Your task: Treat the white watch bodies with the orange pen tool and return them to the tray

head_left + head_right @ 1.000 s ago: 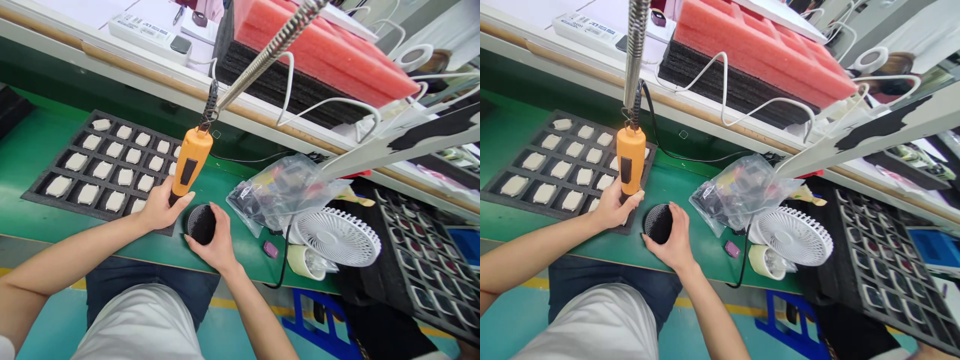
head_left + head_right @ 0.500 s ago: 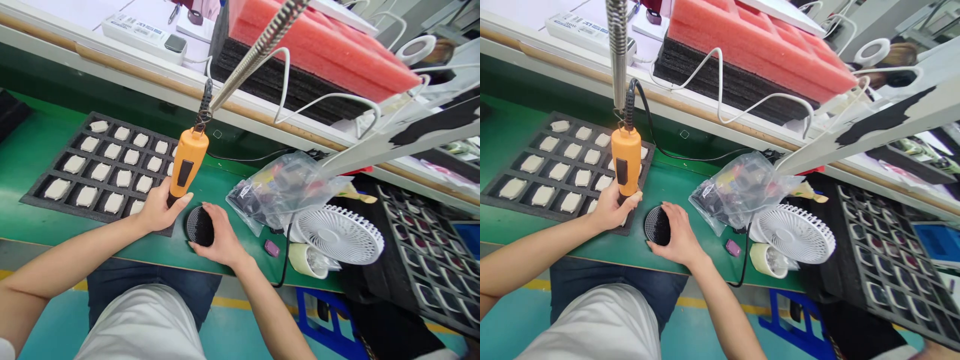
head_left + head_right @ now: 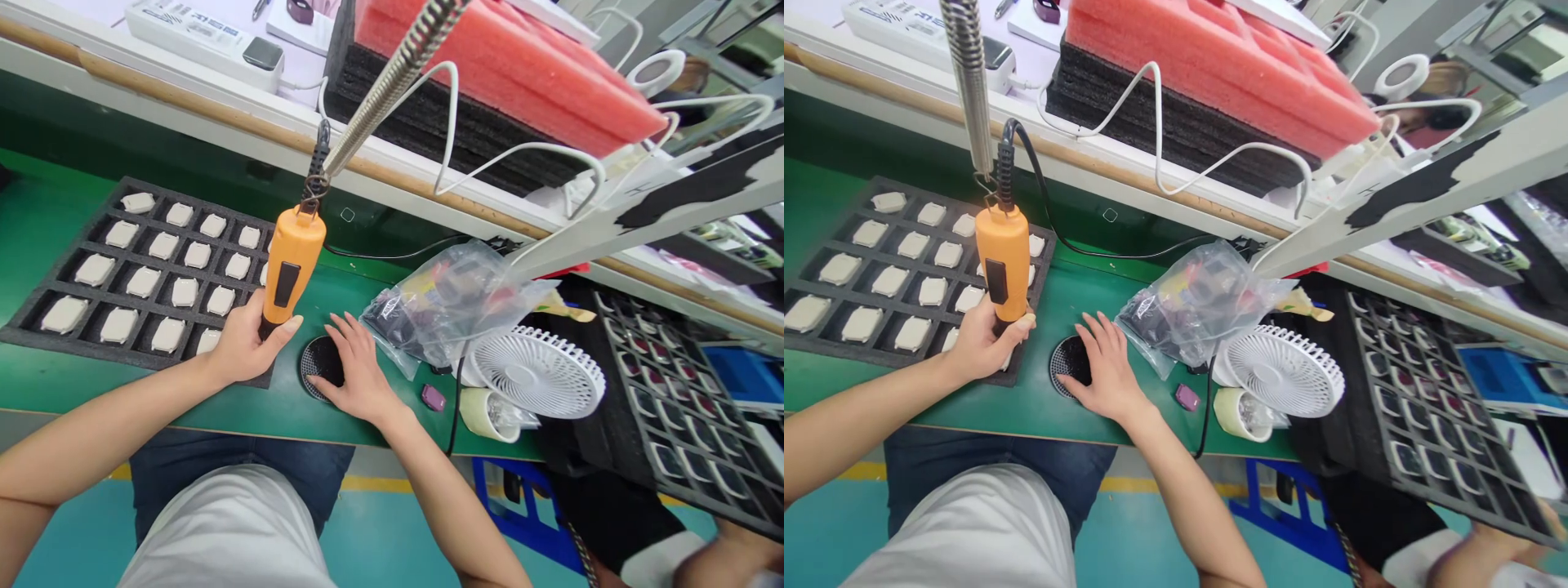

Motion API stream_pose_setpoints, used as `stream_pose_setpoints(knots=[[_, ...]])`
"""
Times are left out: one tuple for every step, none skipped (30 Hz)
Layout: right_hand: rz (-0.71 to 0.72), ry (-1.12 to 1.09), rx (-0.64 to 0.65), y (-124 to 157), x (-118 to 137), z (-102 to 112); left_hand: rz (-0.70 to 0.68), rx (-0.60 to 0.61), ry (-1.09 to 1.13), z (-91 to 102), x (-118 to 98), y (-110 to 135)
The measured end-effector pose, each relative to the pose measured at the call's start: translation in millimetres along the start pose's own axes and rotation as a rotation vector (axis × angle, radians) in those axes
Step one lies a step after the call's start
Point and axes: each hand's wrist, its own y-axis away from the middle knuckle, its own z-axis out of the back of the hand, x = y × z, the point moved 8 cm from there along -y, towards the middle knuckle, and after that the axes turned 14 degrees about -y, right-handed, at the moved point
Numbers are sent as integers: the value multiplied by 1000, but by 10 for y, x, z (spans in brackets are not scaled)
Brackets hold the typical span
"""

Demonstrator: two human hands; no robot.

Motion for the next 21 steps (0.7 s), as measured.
stream_pose_setpoints(knots=[[-13,16,-27,-3,-24,-28,-1,0,-2,0,0,0],[-18,27,-43,-12,-44,-43,-1,-2,-5,1,0,-1],[-19,35,-55,-23,-64,-40,-2,-3,-7,3,-2,-3],[-19,43,-65,-35,-84,-20,-4,-6,-9,5,-4,-5],[-18,50,-74,-45,-105,14,-5,-8,-10,7,-6,-7],[-18,56,-83,-51,-125,58,-6,-9,-10,8,-8,-10],[-18,62,-90,-54,-144,103,-7,-10,-10,9,-9,-11],[-18,66,-95,-55,-157,144,-7,-10,-10,10,-9,-12],[-17,68,-98,-56,-164,174,-7,-11,-8,10,-8,-13],[-16,67,-99,-59,-164,193,-8,-10,-7,9,-7,-12],[-13,65,-96,-64,-158,196,-10,-9,-4,7,-6,-10],[-10,60,-90,-73,-148,184,-12,-6,-2,4,-4,-8],[-5,52,-81,-85,-136,158,-14,-4,0,0,-1,-5],[1,41,-70,-100,-126,121,-15,-2,1,-4,3,-2],[6,28,-59,-116,-122,81,-16,-1,0,-7,8,2],[10,12,-54,-131,-125,43,-15,0,-1,-10,13,5],[10,-4,-55,-142,-137,14,-14,0,-3,-12,18,7],[9,-20,-62,-150,-156,-5,-14,0,-6,-13,23,8],[7,-35,-72,-153,-179,-14,-13,-1,-7,-14,26,9],[5,-48,-82,-153,-203,-16,-14,-1,-7,-15,28,10],[5,-59,-89,-150,-222,-14,-15,0,-6,-15,28,10]])
